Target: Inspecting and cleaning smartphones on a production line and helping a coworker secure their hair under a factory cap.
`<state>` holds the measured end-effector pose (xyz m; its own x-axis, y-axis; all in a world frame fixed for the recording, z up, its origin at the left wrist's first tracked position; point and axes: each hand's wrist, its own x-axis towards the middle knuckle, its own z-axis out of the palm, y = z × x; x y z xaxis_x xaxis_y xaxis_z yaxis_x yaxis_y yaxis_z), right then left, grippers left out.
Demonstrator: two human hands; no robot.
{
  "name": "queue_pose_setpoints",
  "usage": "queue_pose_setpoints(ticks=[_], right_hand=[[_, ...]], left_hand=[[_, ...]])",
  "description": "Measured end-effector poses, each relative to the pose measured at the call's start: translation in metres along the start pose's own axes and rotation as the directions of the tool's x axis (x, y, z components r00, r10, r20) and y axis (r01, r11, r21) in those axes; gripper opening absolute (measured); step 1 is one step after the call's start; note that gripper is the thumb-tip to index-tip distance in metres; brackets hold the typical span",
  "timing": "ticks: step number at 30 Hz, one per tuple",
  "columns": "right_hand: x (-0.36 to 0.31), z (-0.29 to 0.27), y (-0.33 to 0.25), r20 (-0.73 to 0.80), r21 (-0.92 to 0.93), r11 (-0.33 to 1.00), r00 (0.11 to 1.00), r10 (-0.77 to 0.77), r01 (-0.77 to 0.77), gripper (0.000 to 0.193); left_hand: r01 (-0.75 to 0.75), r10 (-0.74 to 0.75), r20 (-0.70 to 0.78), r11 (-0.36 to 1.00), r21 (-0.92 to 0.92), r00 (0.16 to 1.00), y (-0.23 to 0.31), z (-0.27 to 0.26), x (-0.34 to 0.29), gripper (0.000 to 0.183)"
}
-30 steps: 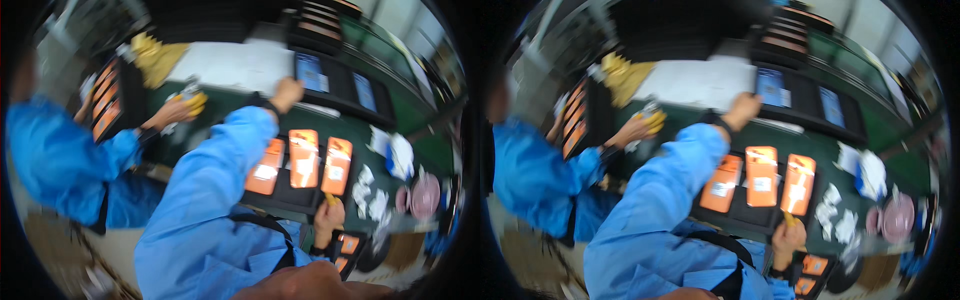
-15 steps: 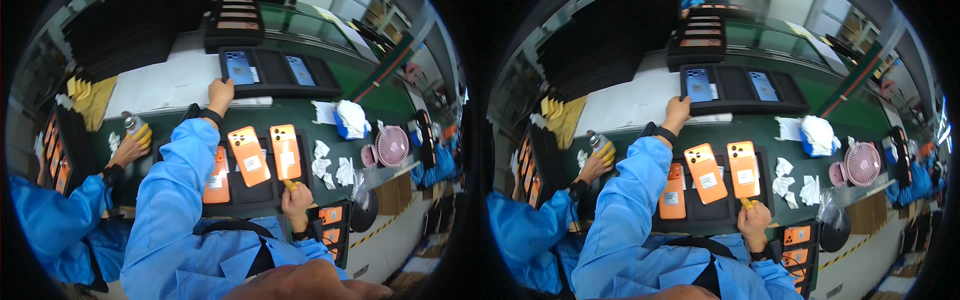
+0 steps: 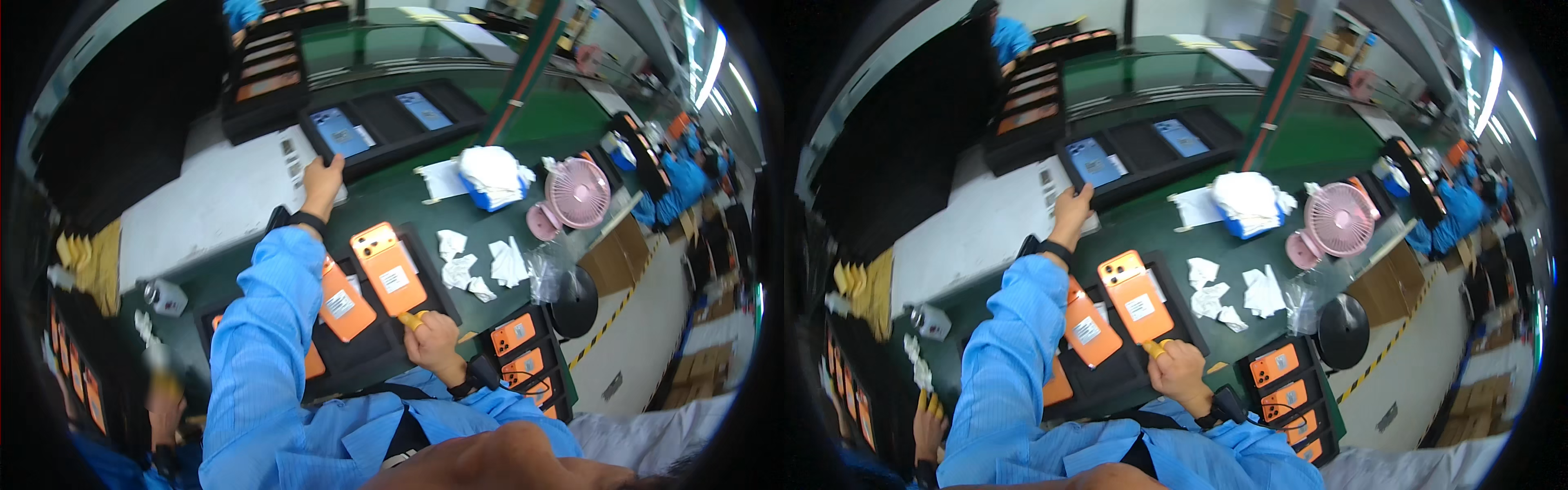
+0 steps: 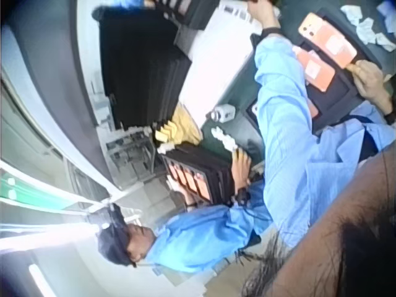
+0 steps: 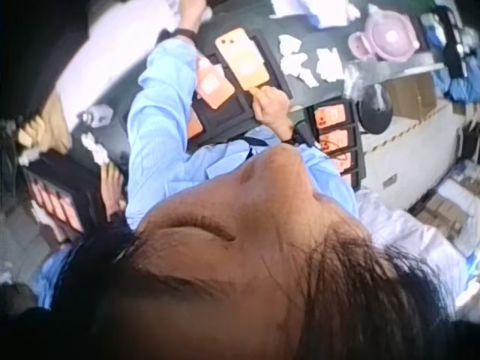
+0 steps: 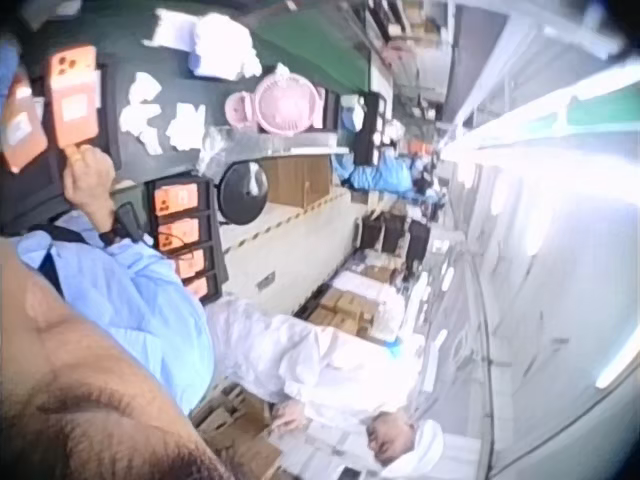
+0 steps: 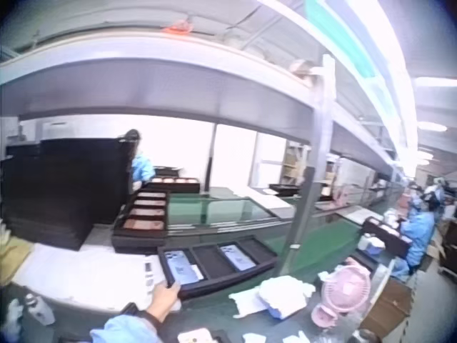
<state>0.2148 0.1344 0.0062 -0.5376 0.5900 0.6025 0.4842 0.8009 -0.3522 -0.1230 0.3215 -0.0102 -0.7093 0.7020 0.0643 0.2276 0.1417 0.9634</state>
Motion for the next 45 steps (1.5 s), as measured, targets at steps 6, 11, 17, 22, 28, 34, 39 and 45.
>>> queue_pose_setpoints(ticks=[6,11,17,22,28,34,39,45], right_hand=[[0.000,-0.001,0.001,-0.017,0.083,0.996,1.000,-0.023,0.024,0.023],[-0.003,0.004,0.004,-0.023,0.087,0.996,1.000,0.002,0.000,0.010],[-0.005,0.004,0.004,-0.045,0.111,0.994,0.999,0.016,-0.011,0.007],[-0.002,0.003,0.000,-0.017,0.090,0.996,1.000,-0.023,0.024,0.008],[-0.001,-0.001,0.000,-0.044,0.032,0.999,0.999,-0.003,0.005,0.013],[0.001,0.001,-0.001,-0.020,0.036,0.999,1.000,-0.001,0.001,0.014],[0.001,0.000,-0.002,-0.031,0.024,1.000,0.999,-0.010,0.011,0.017],[0.003,0.001,-0.004,-0.043,0.014,1.000,0.999,-0.015,0.016,0.018]], left_hand=[[0.103,0.018,0.290,0.913,-0.395,0.957,0.010,0.022,-0.010,0.066],[0.085,0.006,0.394,0.973,-0.214,0.919,0.023,0.034,-0.018,0.084],[0.069,-0.061,0.325,0.998,-0.013,0.944,0.032,0.005,-0.048,0.075],[-0.015,0.023,0.409,1.000,-0.022,0.912,0.032,-0.057,-0.079,0.052],[-0.177,0.126,0.556,0.984,0.037,0.821,0.089,-0.114,-0.180,0.038],[-0.451,0.400,0.244,0.867,0.211,0.883,0.046,-0.188,-0.279,0.027],[-0.307,0.316,0.033,0.885,0.349,0.948,0.004,-0.210,-0.348,0.015],[-0.283,0.286,0.043,0.898,0.336,0.957,0.005,-0.208,-0.340,0.010]])
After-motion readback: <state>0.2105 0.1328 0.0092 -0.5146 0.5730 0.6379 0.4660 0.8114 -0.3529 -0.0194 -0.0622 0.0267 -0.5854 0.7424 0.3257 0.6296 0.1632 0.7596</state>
